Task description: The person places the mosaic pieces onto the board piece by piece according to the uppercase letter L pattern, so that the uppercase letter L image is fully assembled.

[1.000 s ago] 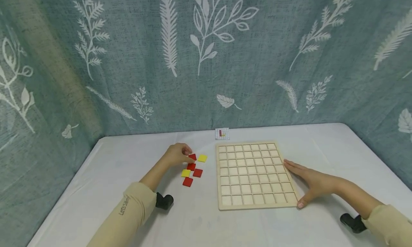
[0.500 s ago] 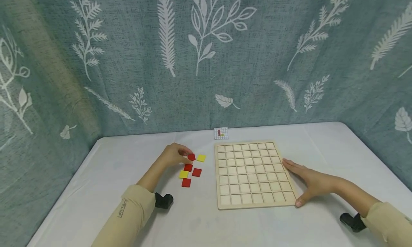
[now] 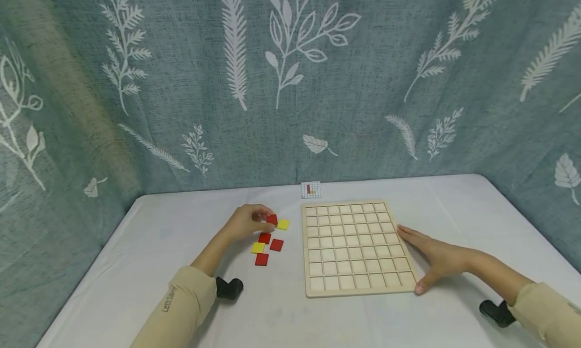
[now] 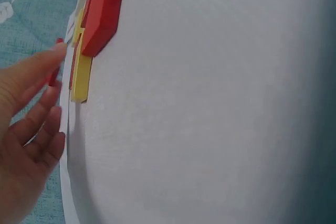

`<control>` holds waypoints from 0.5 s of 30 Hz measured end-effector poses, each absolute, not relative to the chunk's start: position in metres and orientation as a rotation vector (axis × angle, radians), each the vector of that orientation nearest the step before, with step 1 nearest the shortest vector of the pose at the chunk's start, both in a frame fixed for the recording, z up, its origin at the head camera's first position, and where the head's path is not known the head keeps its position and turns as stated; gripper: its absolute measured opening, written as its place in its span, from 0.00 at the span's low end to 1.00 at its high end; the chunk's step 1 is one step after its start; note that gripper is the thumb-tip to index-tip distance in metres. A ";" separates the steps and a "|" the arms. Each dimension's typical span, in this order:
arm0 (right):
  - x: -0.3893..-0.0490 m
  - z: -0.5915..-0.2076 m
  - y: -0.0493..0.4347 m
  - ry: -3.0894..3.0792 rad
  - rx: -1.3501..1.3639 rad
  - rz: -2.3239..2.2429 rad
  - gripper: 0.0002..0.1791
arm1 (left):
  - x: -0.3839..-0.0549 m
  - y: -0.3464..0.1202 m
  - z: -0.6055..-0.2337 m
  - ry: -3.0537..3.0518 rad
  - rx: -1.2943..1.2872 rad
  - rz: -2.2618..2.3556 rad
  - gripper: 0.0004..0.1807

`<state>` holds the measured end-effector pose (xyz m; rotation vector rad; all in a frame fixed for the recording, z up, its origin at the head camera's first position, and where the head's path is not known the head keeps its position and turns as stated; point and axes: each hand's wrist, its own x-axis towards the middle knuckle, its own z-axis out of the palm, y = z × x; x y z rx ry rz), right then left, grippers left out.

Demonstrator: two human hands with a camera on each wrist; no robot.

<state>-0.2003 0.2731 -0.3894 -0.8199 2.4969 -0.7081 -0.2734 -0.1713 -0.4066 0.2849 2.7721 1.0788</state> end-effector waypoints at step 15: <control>-0.200 -0.390 0.273 2.491 -0.811 -0.733 0.69 | -0.266 -0.172 -0.391 2.818 0.235 1.115 0.19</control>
